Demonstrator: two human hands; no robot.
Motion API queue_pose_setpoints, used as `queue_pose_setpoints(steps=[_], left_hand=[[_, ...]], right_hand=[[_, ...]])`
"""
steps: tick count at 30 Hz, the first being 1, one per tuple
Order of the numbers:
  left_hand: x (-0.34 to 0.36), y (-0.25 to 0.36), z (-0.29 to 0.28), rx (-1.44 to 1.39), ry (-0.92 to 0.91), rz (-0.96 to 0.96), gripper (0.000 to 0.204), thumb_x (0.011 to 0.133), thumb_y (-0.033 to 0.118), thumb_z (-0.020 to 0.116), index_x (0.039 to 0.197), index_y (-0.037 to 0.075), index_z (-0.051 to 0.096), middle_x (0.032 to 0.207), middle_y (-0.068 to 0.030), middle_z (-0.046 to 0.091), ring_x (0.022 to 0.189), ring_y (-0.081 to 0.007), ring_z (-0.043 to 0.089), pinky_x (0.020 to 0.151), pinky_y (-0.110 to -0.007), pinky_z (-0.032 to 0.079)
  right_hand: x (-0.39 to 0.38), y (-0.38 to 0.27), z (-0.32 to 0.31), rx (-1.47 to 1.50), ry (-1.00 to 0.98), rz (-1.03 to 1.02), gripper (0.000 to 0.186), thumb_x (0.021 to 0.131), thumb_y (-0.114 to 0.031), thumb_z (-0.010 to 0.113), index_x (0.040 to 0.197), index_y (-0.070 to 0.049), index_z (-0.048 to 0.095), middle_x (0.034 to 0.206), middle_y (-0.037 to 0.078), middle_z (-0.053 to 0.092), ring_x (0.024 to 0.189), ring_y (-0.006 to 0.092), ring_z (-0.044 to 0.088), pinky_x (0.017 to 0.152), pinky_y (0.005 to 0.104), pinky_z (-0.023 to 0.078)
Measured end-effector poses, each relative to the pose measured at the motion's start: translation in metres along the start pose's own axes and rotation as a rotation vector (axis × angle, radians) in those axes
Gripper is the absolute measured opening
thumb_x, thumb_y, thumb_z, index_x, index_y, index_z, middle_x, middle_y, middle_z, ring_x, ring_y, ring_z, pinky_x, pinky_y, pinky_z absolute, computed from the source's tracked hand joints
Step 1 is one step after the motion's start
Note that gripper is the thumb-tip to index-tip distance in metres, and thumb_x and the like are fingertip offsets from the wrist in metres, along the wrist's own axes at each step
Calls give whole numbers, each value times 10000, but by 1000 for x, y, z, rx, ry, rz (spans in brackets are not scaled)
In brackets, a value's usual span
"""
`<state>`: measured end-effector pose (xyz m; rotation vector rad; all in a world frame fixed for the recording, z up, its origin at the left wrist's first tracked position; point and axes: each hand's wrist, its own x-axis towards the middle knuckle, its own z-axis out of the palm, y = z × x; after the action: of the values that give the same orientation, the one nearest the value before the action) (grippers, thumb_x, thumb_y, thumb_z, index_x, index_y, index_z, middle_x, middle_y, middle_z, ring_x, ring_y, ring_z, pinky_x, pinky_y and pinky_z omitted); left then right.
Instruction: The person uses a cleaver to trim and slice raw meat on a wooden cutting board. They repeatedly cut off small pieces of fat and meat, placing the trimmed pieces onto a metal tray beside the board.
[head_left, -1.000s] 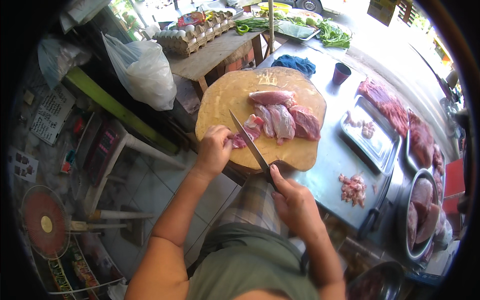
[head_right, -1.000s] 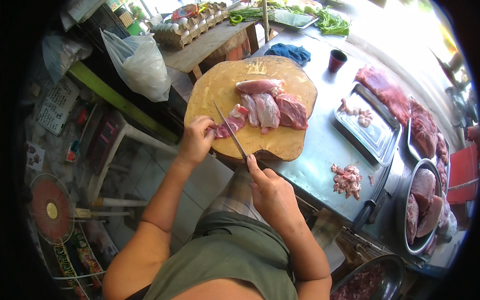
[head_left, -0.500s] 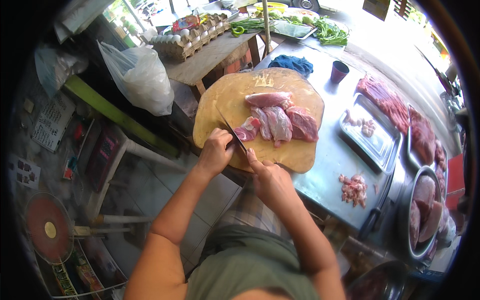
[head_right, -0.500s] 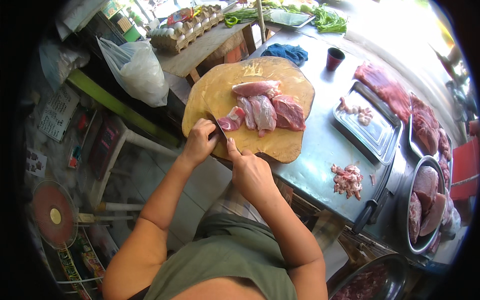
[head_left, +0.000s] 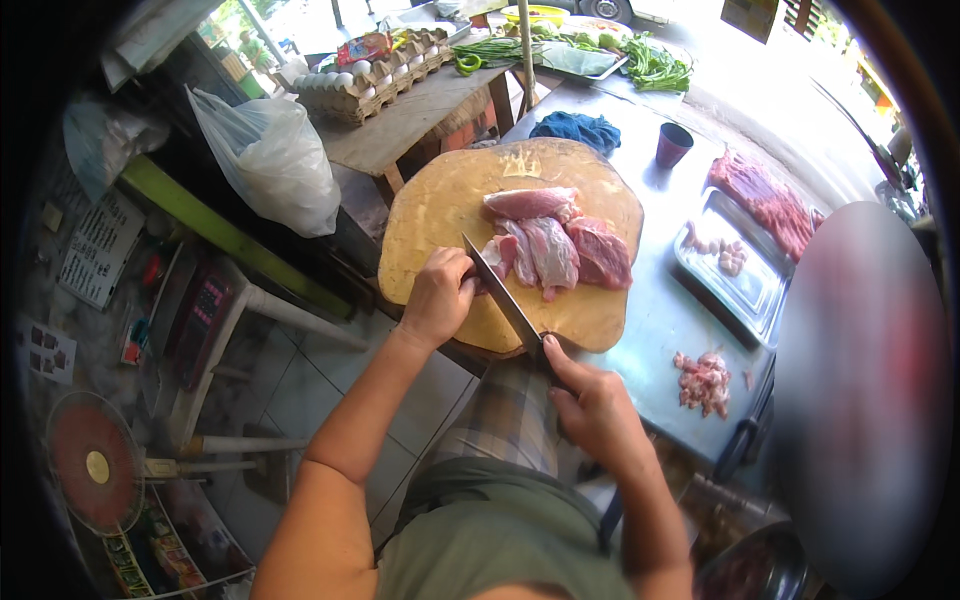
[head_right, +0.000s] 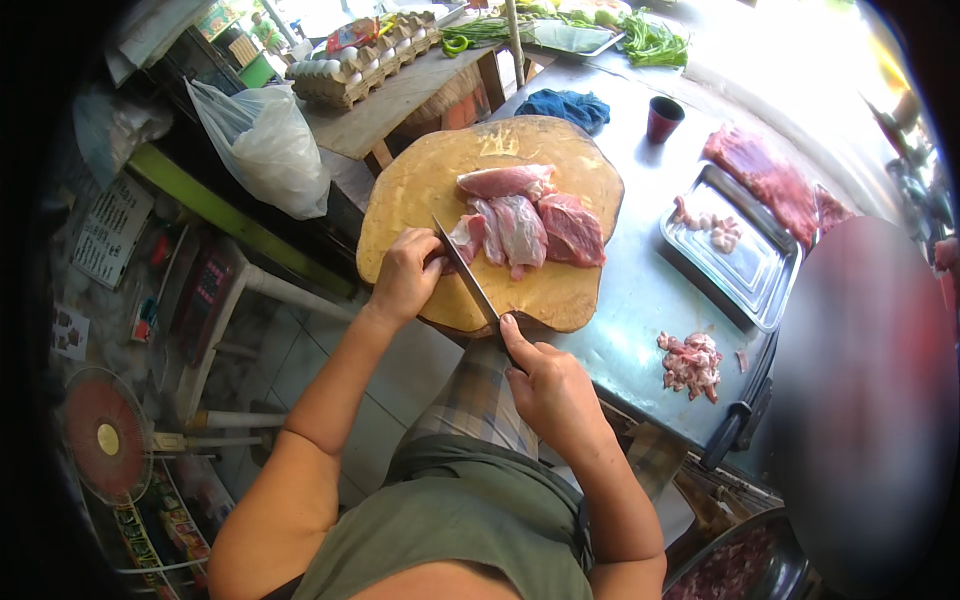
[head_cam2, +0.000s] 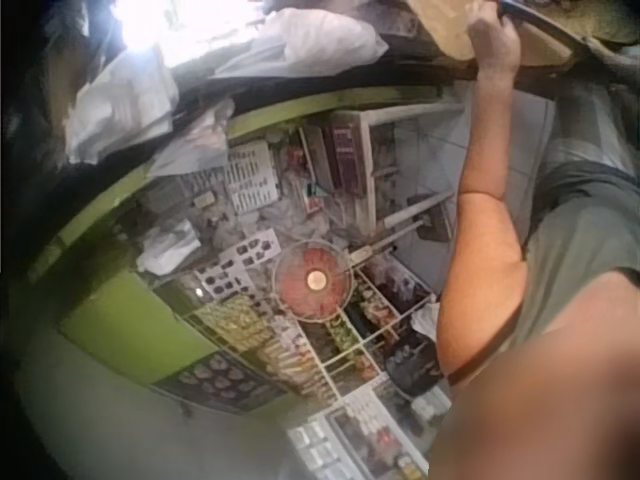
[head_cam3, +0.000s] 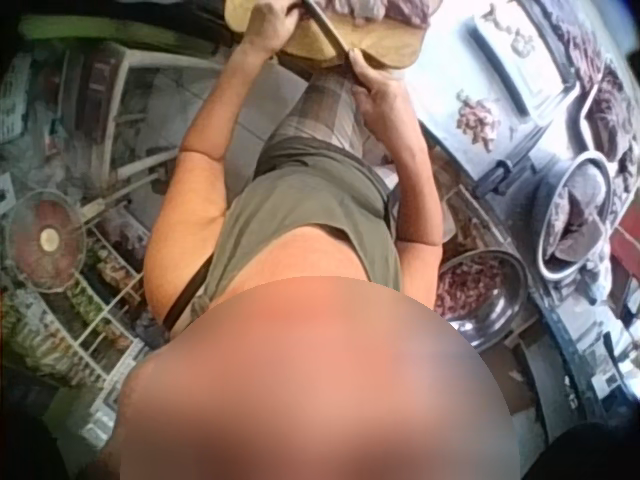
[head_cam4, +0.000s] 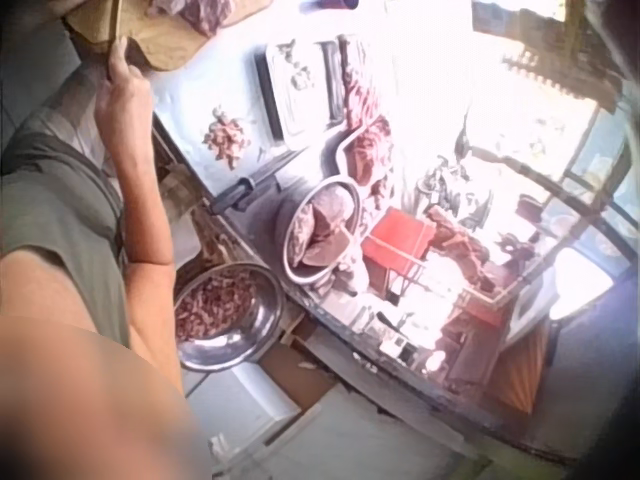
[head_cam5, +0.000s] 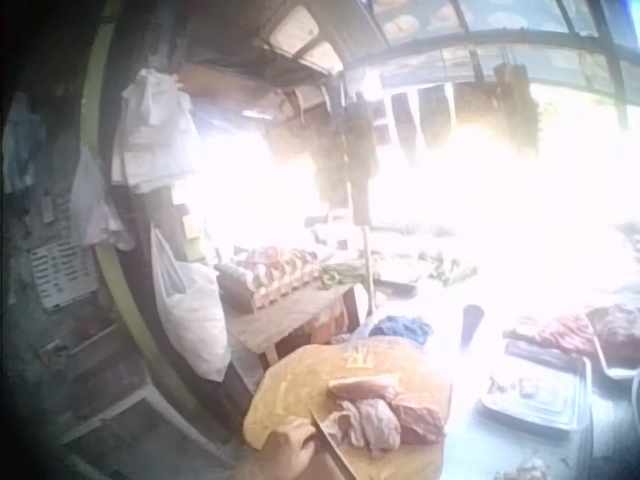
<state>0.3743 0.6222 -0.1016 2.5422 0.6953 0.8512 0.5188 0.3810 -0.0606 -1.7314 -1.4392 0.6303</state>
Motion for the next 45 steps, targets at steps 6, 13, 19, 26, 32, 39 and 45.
queue_pose_setpoints(steps=[6,13,19,26,32,39,45], left_hand=[[-2,-11,-4,65,-39,4,70,803,-15,695,823,-19,627,883,-186,635,918,-389,598,822,-482,489],[-9,-9,-16,109,-117,-10,43,810,-16,679,835,-25,646,893,-197,657,912,-403,606,818,-485,491],[-6,-5,-14,24,47,-243,81,809,-40,633,887,-23,642,911,-215,662,886,-425,621,824,-492,493],[2,9,13,79,93,-4,103,793,-39,668,882,-9,628,915,-201,626,956,-415,596,839,-497,485],[-1,4,7,71,5,-7,102,804,-10,690,889,-18,634,913,-188,639,963,-397,596,841,-483,493],[-1,1,7,45,-28,-8,90,809,14,703,858,-8,631,880,-170,651,927,-382,605,824,-475,500],[-5,4,10,82,0,5,107,829,33,704,867,-2,610,883,-163,641,928,-381,598,815,-471,493]], right_hand=[[27,1,19,-17,-6,8,599,850,-17,635,1443,-41,558,837,240,661,809,417,664,753,503,521],[58,-2,50,-115,27,-42,545,870,-15,587,1414,3,570,874,256,690,829,405,685,761,501,541],[4,0,7,75,33,-29,584,872,-16,636,1449,-18,545,928,257,679,871,428,668,787,491,521],[4,6,-11,-5,23,-44,641,832,-45,695,1457,-51,549,945,263,680,882,454,659,808,488,522],[-3,14,-20,26,-45,-14,639,821,-46,699,1446,-63,569,974,272,689,914,451,668,817,476,530],[42,12,12,-57,-9,21,582,843,-73,673,1420,-65,592,895,286,687,870,451,677,796,518,521],[45,10,28,-152,16,17,541,875,-89,612,1416,-67,601,884,259,700,835,433,693,774,521,545]])
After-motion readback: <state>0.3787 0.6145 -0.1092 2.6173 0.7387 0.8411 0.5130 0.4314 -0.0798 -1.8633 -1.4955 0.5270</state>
